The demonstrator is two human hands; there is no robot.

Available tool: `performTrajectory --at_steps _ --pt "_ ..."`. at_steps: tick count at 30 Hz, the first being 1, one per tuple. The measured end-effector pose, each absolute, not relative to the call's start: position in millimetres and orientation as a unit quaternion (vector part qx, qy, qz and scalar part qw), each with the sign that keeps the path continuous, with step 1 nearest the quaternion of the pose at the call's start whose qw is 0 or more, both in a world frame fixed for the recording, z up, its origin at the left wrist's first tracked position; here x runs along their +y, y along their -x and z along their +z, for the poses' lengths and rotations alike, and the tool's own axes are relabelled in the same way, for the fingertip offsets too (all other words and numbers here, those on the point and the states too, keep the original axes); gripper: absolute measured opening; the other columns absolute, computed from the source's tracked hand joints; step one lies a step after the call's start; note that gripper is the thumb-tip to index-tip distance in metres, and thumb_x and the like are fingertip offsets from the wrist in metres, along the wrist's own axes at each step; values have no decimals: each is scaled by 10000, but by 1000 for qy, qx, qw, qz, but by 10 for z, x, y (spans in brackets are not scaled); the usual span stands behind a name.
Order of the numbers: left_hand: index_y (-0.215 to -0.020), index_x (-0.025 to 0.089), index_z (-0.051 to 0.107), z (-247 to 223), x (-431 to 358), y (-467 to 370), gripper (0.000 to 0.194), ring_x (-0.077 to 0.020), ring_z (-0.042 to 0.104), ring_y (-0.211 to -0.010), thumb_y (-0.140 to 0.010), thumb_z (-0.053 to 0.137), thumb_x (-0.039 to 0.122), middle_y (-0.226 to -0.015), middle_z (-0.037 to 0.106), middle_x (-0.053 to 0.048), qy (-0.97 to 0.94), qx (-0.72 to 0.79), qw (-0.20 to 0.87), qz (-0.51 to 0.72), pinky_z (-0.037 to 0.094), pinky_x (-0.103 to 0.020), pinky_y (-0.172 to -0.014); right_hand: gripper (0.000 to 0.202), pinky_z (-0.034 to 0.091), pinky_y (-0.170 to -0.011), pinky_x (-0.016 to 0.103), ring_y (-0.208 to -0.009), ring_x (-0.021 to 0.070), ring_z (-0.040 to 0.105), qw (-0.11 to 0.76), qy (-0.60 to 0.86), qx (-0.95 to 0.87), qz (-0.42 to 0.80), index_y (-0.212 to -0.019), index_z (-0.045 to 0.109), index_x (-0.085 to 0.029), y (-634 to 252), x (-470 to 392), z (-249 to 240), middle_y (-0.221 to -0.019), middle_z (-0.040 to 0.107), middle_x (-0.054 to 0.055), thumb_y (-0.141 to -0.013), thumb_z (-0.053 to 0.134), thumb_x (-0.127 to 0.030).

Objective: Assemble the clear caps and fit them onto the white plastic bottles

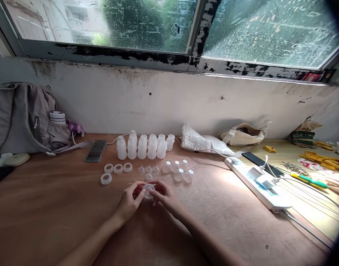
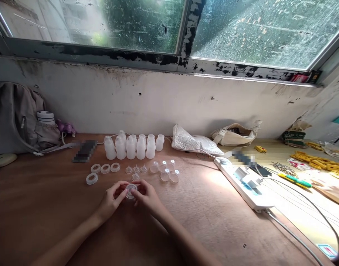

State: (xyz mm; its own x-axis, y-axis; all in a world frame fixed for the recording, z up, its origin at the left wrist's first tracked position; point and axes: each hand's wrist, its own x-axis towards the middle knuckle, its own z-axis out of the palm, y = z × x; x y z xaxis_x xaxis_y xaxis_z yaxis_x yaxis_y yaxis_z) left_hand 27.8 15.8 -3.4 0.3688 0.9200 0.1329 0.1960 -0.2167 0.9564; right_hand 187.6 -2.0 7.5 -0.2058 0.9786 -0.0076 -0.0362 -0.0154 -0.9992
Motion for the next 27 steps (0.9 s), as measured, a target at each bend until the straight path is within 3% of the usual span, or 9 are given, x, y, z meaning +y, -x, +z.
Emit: performTrajectory --at_steps 4,12,18,27 --pt "-927 181 545 -18 163 -279 237 -156 589 -724 -774 497 354 -855 616 -50 -679 419 462 388 473 -244 -614 310 473 -516 236 -535 107 564 460 434 -509 584 -897 574 -139 -1884 -2 84 -664 589 6 -705 596 -382" --pt "-839 174 544 -78 161 -311 225 -143 586 -603 -774 481 380 -733 617 -27 -675 427 476 369 458 -226 -492 310 386 -402 194 -417 81 479 429 501 -576 482 -973 593 -165 -1821 -44 -2 -549 537 -30 -785 497 -393" --pt "-845 168 545 -69 134 -315 216 -143 585 -604 -775 469 357 -713 618 -28 -677 451 449 369 469 -239 -542 246 416 -466 205 -516 101 528 420 515 -603 441 -897 598 -155 -1800 -82 16 -653 589 6 -763 533 -351" --pt "-780 187 484 0 54 -342 84 -127 564 -592 -770 448 262 -713 589 -11 -712 468 362 379 437 -235 -568 269 376 -387 199 -414 69 466 451 474 -490 576 -744 563 -141 -1774 -3 -26 -611 561 -21 -646 631 -382"
